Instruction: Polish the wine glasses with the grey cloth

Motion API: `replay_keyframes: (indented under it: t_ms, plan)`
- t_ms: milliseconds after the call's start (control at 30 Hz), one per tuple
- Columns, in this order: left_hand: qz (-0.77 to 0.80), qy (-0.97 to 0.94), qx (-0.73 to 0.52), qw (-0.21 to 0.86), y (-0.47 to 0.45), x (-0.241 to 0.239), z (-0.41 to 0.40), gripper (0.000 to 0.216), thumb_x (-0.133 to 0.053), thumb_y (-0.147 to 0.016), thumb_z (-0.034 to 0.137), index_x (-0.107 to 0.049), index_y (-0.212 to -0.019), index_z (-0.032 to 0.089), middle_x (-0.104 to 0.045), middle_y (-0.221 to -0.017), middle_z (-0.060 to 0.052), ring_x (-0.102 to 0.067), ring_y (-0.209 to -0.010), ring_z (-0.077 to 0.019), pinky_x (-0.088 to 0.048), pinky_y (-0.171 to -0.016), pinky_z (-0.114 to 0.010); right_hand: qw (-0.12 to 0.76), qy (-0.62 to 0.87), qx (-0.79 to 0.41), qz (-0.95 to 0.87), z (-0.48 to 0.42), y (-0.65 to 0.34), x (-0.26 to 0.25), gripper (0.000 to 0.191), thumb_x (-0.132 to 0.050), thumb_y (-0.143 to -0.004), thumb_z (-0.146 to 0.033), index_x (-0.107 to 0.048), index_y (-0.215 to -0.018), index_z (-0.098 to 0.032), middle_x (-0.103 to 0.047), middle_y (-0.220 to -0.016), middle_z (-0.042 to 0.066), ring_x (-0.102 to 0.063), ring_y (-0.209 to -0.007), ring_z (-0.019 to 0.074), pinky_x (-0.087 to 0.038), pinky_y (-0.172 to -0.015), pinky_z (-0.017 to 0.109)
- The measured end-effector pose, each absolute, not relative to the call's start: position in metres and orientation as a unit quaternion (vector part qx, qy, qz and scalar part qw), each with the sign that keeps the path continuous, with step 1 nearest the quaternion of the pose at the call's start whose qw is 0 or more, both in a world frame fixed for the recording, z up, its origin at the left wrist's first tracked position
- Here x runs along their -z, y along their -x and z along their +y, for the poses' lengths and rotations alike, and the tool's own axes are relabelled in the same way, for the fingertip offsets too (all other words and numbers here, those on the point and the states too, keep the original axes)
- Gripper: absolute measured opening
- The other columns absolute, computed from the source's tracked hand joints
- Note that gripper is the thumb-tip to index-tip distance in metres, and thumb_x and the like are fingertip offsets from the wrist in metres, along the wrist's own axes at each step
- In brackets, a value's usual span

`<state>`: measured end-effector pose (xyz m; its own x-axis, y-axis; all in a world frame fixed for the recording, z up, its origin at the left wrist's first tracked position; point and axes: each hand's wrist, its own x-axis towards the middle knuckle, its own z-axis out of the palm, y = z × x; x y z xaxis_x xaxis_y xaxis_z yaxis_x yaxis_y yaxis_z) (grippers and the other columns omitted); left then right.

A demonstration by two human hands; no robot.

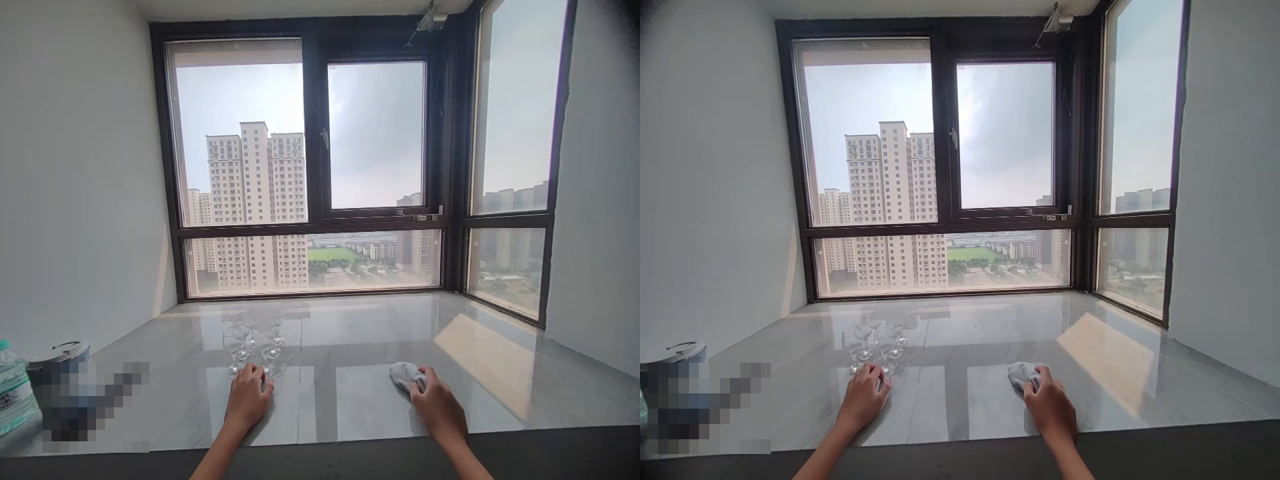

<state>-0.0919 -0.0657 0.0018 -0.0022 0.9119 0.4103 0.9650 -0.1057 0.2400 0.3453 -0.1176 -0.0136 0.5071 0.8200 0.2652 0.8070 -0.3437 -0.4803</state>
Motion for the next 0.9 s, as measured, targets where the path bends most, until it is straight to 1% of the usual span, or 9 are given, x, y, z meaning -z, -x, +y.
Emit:
replay_keyframes:
  t_ms: [167, 333, 400, 500, 567, 633, 733, 800, 900]
  plan:
    - [-0.674, 0.699, 0.238, 0.036, 0.093, -0.002, -0.064, 0.020, -0.049, -0.094, 0.034, -0.062, -0.089, 0.020, -0.065, -0.108, -0.011, -0.060, -0.105, -0.0272, -0.044, -0.094, -0.039, 0.300, 0.819, -0.029, -0.488, -0.119, -0.344, 0.012, 0.043, -0.032, -0.100, -0.036, -0.048, -0.137, -0.021, -0.068, -0.113, 0.015, -0.070, -0.092, 0.0290, -0.044, -0.066, 0.032]
    - [-0.669, 0.705, 0.234, 0.027, 0.097, 0.001, -0.057, 0.017, -0.047, -0.092, 0.030, -0.061, -0.090, 0.022, -0.067, -0.105, -0.010, -0.062, -0.102, -0.0260, -0.046, -0.095, -0.039, 0.316, 0.820, -0.023, -0.476, -0.121, -0.339, 0.007, 0.056, -0.032, -0.100, -0.034, -0.032, -0.154, -0.016, -0.067, -0.123, 0.019, -0.070, -0.101, 0.0327, -0.046, -0.071, 0.035]
    - [-0.644, 0.730, 0.231, -0.003, 0.101, 0.004, -0.051, 0.017, -0.050, -0.091, 0.032, -0.064, -0.095, 0.022, -0.068, -0.118, -0.011, -0.063, -0.111, -0.0273, -0.046, -0.101, -0.041, 0.322, 0.820, -0.021, -0.473, -0.121, -0.338, 0.006, 0.060, -0.033, -0.100, -0.033, -0.026, -0.157, -0.014, -0.066, -0.125, 0.020, -0.070, -0.104, 0.0344, -0.047, -0.074, 0.037]
    - [-0.615, 0.755, 0.222, -0.041, 0.106, 0.009, -0.041, 0.030, -0.056, -0.086, 0.032, -0.070, -0.111, 0.025, -0.061, -0.145, -0.010, -0.054, -0.136, -0.0320, -0.039, -0.114, -0.050, 0.329, 0.817, -0.020, -0.474, -0.121, -0.338, 0.006, 0.063, -0.035, -0.100, -0.031, -0.023, -0.159, -0.013, -0.066, -0.126, 0.022, -0.070, -0.107, 0.0350, -0.048, -0.077, 0.039]
    - [-0.605, 0.760, 0.230, -0.059, 0.106, 0.009, -0.035, 0.040, -0.057, -0.085, 0.032, -0.070, -0.122, 0.026, -0.059, -0.150, -0.011, -0.050, -0.141, -0.0330, -0.036, -0.118, -0.052, 0.327, 0.817, -0.018, -0.475, -0.120, -0.338, 0.006, 0.063, -0.036, -0.099, -0.030, -0.023, -0.159, -0.013, -0.067, -0.126, 0.021, -0.070, -0.107, 0.0347, -0.048, -0.079, 0.039]
    - [-0.592, 0.763, 0.248, -0.076, 0.101, 0.007, -0.032, 0.042, -0.057, -0.085, 0.032, -0.072, -0.123, 0.024, -0.065, -0.142, -0.011, -0.054, -0.137, -0.0319, -0.037, -0.118, -0.049, 0.326, 0.819, -0.017, -0.472, -0.121, -0.338, 0.006, 0.063, -0.037, -0.099, -0.030, -0.023, -0.158, -0.014, -0.067, -0.128, 0.021, -0.071, -0.108, 0.0341, -0.049, -0.080, 0.039]
    - [-0.550, 0.784, 0.268, -0.105, 0.079, 0.001, -0.034, 0.029, -0.054, -0.085, 0.028, -0.076, -0.104, 0.023, -0.073, -0.120, -0.008, -0.064, -0.120, -0.0277, -0.045, -0.108, -0.039, 0.328, 0.818, -0.024, -0.472, -0.122, -0.338, 0.004, 0.063, -0.037, -0.099, -0.031, -0.024, -0.158, -0.014, -0.066, -0.131, 0.021, -0.070, -0.111, 0.0327, -0.049, -0.080, 0.037]
    - [-0.506, 0.810, 0.272, -0.119, 0.056, -0.004, -0.039, 0.022, -0.053, -0.085, 0.023, -0.074, -0.091, 0.022, -0.073, -0.106, -0.006, -0.068, -0.104, -0.0237, -0.048, -0.097, -0.033, 0.328, 0.816, -0.023, -0.475, -0.122, -0.338, 0.004, 0.062, -0.037, -0.099, -0.031, -0.025, -0.157, -0.014, -0.066, -0.131, 0.021, -0.070, -0.111, 0.0320, -0.049, -0.080, 0.036]
    - [-0.445, 0.851, 0.257, -0.112, 0.018, -0.008, -0.045, 0.023, -0.051, -0.082, 0.011, -0.071, -0.085, 0.023, -0.070, -0.097, -0.004, -0.066, -0.091, -0.0200, -0.047, -0.086, -0.029, 0.326, 0.816, -0.017, -0.477, -0.121, -0.339, 0.006, 0.060, -0.037, -0.099, -0.032, -0.027, -0.156, -0.014, -0.067, -0.129, 0.020, -0.071, -0.109, 0.0318, -0.049, -0.077, 0.036]
